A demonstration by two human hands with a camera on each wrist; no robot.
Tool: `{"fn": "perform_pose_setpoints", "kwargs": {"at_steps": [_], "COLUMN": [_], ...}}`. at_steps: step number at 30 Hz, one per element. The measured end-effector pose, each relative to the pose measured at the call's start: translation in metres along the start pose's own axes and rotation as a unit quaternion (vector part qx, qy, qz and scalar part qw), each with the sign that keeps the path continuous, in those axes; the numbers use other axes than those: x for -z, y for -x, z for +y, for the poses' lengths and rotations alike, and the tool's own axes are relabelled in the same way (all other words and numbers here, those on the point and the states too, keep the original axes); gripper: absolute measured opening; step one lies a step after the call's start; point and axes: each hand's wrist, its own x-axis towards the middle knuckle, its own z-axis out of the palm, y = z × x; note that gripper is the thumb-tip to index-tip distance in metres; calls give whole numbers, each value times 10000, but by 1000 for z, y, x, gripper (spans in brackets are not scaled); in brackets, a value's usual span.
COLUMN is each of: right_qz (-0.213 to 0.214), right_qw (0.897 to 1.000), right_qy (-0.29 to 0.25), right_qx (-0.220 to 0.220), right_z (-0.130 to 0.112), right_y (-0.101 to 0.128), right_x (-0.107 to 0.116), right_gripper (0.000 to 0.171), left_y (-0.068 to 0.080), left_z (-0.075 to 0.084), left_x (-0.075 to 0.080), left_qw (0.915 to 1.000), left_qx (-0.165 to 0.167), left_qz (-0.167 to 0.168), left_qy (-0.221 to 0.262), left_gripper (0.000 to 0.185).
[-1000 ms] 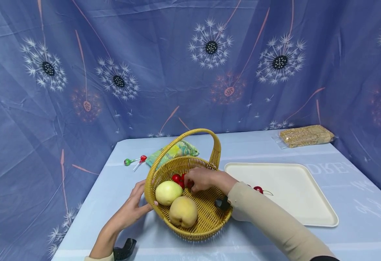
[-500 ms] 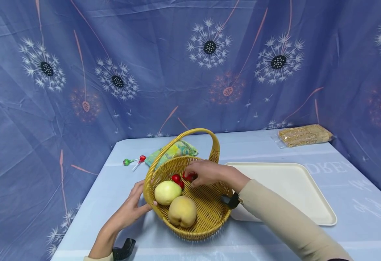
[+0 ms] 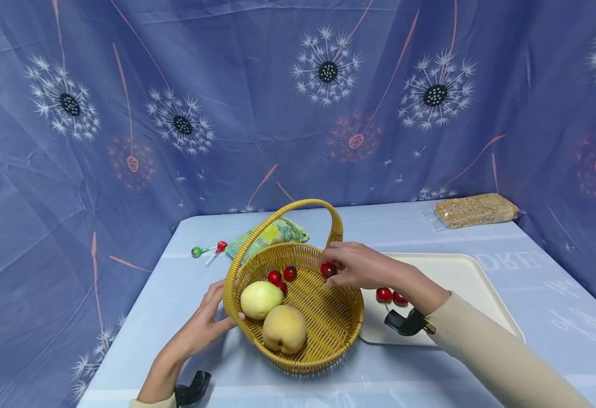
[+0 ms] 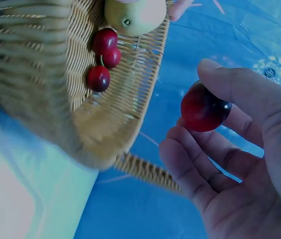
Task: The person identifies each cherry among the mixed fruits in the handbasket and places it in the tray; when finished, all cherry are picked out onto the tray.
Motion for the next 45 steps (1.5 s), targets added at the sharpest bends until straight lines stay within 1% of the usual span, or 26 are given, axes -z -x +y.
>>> {"fn": "perform_pose_setpoints", "kwargs": {"at_steps": [4, 8, 11, 17, 23, 31, 35, 39, 45], "right_qz": [129, 260, 382, 606, 878, 1090, 1044, 852, 697], "right_qw": [9997, 9986, 9973, 9930, 9893, 9872, 9865, 9860, 9845], "right_qy": [-185, -267, -169, -66, 68, 248, 338, 463, 511], "right_qx": [-118, -370, -597, -1010, -1165, -1139, -1216, -1359, -1525], "right_z": [5, 15, 26, 53, 83, 115, 124, 132, 137], "right_y": [20, 37, 49, 76, 100, 118, 123, 128, 134], "right_x": [8, 12, 10, 2, -7, -22, -28, -33, -41], "right_gripper": [33, 32, 31, 31, 32, 30, 29, 30, 33], "left_y": [0, 1, 0, -1, -1, -1, 0, 0, -1], "left_z": [0, 0, -1, -3, -3, -2, -3, -4, -5], "left_x": [0, 0, -1, -1, 0, 0, 0, 0, 0], "left_qw": [10000, 9998, 9999, 10000, 10000, 9999, 9998, 9998, 9999], "left_qx": [40, 99, 103, 10, 2, -130, -162, -162, -143], "left_qz": [40, 65, 60, 31, 59, 74, 89, 79, 51], "left_qy": [-73, -136, -97, -42, -8, -54, -46, -44, 35], "left_gripper": [69, 70, 70, 70, 70, 69, 68, 69, 71]}}
